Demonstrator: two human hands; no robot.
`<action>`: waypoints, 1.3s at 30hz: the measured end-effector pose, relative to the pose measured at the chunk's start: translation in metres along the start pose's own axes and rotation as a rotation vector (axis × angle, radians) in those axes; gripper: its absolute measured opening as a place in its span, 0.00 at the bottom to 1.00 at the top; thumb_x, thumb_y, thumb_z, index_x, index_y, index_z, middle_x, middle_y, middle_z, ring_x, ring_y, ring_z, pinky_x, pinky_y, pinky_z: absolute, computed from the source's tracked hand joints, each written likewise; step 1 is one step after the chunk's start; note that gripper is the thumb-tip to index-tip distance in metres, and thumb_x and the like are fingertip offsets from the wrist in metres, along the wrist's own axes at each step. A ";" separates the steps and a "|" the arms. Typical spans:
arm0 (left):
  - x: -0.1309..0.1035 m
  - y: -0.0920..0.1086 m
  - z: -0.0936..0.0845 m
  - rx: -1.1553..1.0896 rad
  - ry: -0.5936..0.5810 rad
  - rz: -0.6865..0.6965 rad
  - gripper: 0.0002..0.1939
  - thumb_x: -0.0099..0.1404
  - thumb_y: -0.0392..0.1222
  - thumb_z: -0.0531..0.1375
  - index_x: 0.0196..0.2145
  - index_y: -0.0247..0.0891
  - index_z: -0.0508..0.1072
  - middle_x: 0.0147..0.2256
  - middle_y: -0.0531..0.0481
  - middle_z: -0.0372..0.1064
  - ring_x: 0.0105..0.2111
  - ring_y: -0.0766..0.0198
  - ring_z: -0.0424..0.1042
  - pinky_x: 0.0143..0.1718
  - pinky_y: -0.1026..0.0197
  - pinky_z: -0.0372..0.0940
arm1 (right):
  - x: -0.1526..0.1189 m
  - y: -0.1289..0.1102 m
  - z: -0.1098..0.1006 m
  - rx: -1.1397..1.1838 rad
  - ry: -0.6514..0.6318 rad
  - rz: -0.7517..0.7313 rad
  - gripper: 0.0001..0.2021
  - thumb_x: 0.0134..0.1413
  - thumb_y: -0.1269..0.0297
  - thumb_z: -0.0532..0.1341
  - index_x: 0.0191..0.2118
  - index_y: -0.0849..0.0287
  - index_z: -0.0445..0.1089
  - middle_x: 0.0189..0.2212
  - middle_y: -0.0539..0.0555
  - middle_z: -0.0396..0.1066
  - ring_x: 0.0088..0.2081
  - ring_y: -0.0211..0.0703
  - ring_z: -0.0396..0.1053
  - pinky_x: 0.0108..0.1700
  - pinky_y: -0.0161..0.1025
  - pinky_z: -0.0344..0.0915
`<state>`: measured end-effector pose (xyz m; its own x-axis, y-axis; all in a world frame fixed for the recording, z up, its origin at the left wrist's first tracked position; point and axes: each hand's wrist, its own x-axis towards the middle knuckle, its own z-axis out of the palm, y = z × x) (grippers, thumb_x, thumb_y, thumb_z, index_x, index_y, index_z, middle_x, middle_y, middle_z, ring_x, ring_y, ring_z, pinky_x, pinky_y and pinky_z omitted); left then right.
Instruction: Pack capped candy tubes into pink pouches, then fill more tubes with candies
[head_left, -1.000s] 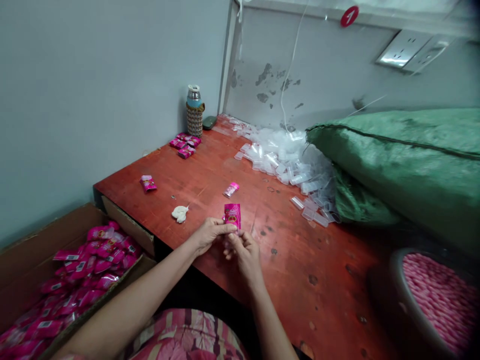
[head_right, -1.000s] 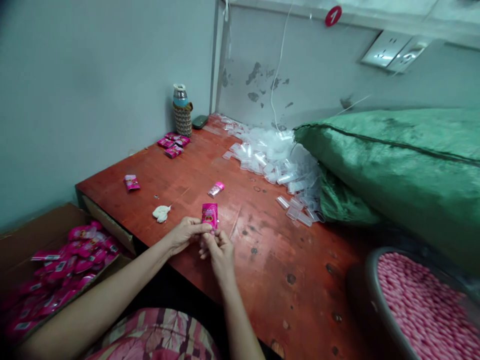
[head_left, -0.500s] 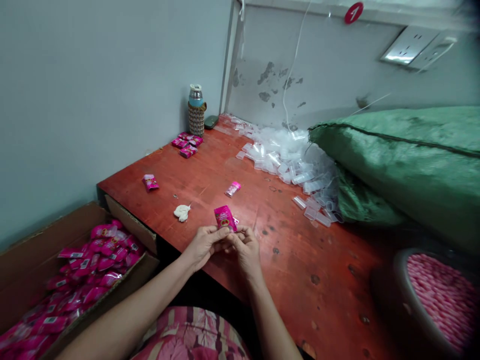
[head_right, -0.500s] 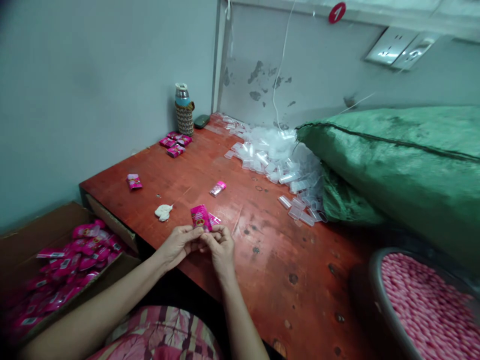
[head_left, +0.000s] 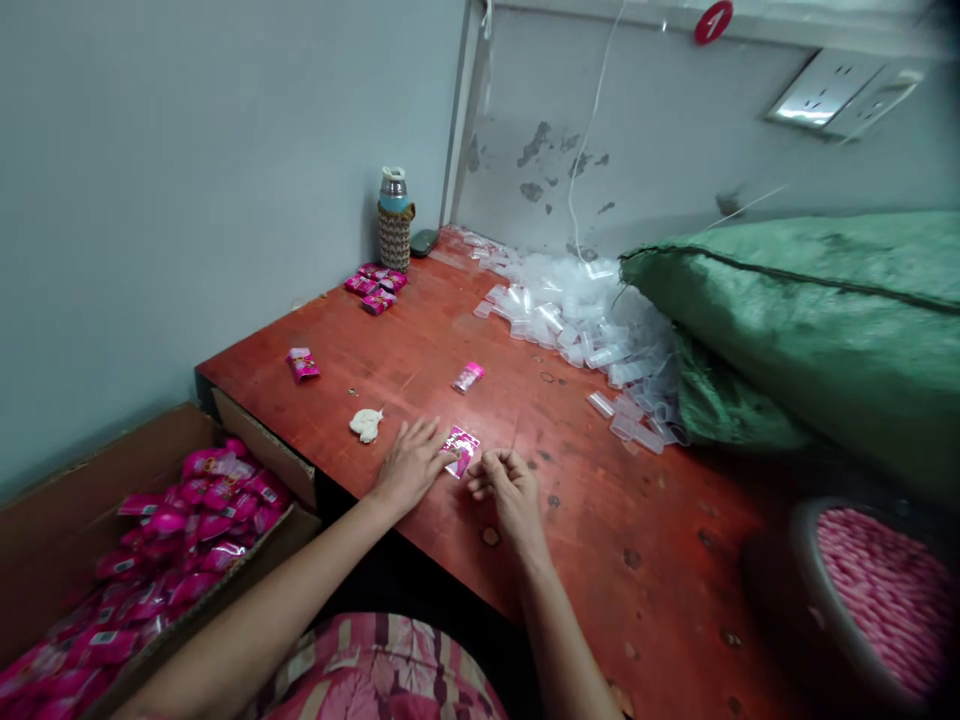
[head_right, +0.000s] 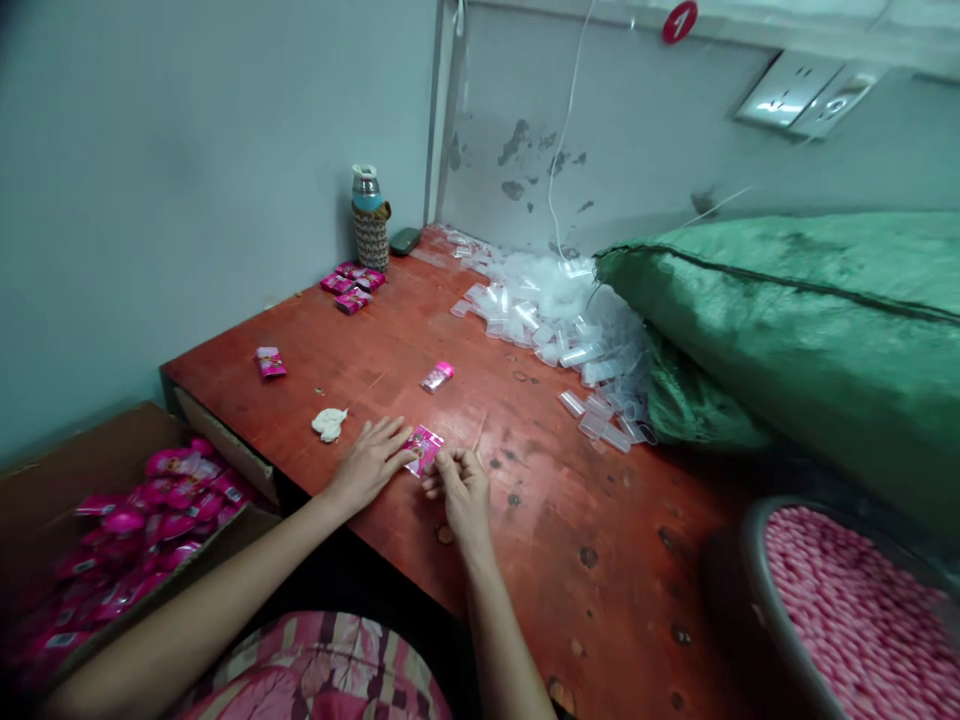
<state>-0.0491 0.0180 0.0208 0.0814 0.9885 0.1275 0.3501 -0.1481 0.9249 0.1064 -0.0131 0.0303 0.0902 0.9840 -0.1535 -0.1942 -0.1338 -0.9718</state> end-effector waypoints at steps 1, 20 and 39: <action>0.004 -0.004 0.006 0.058 -0.029 0.031 0.15 0.50 0.40 0.63 0.38 0.46 0.73 0.51 0.49 0.63 0.56 0.54 0.50 0.57 0.47 0.33 | -0.001 0.001 0.000 -0.011 0.003 0.002 0.13 0.47 0.54 0.59 0.29 0.59 0.62 0.21 0.49 0.68 0.19 0.33 0.65 0.20 0.30 0.62; 0.004 -0.021 0.023 0.183 -0.039 0.237 0.10 0.56 0.39 0.58 0.38 0.47 0.73 0.47 0.48 0.67 0.55 0.56 0.54 0.56 0.48 0.36 | -0.009 0.006 -0.006 -0.263 0.082 -0.104 0.10 0.49 0.56 0.56 0.28 0.59 0.64 0.23 0.50 0.68 0.24 0.37 0.66 0.26 0.33 0.62; 0.002 -0.059 -0.076 0.898 0.216 0.119 0.18 0.63 0.43 0.49 0.45 0.33 0.69 0.49 0.40 0.63 0.53 0.51 0.58 0.53 0.46 0.48 | -0.007 0.008 0.003 -0.277 0.022 -0.043 0.11 0.48 0.56 0.57 0.27 0.59 0.63 0.22 0.49 0.67 0.24 0.37 0.65 0.26 0.33 0.61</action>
<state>-0.1410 0.0315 -0.0064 0.0194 0.9363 0.3506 0.9488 -0.1278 0.2889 0.1017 -0.0208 0.0242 0.1140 0.9872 -0.1117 0.0843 -0.1216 -0.9890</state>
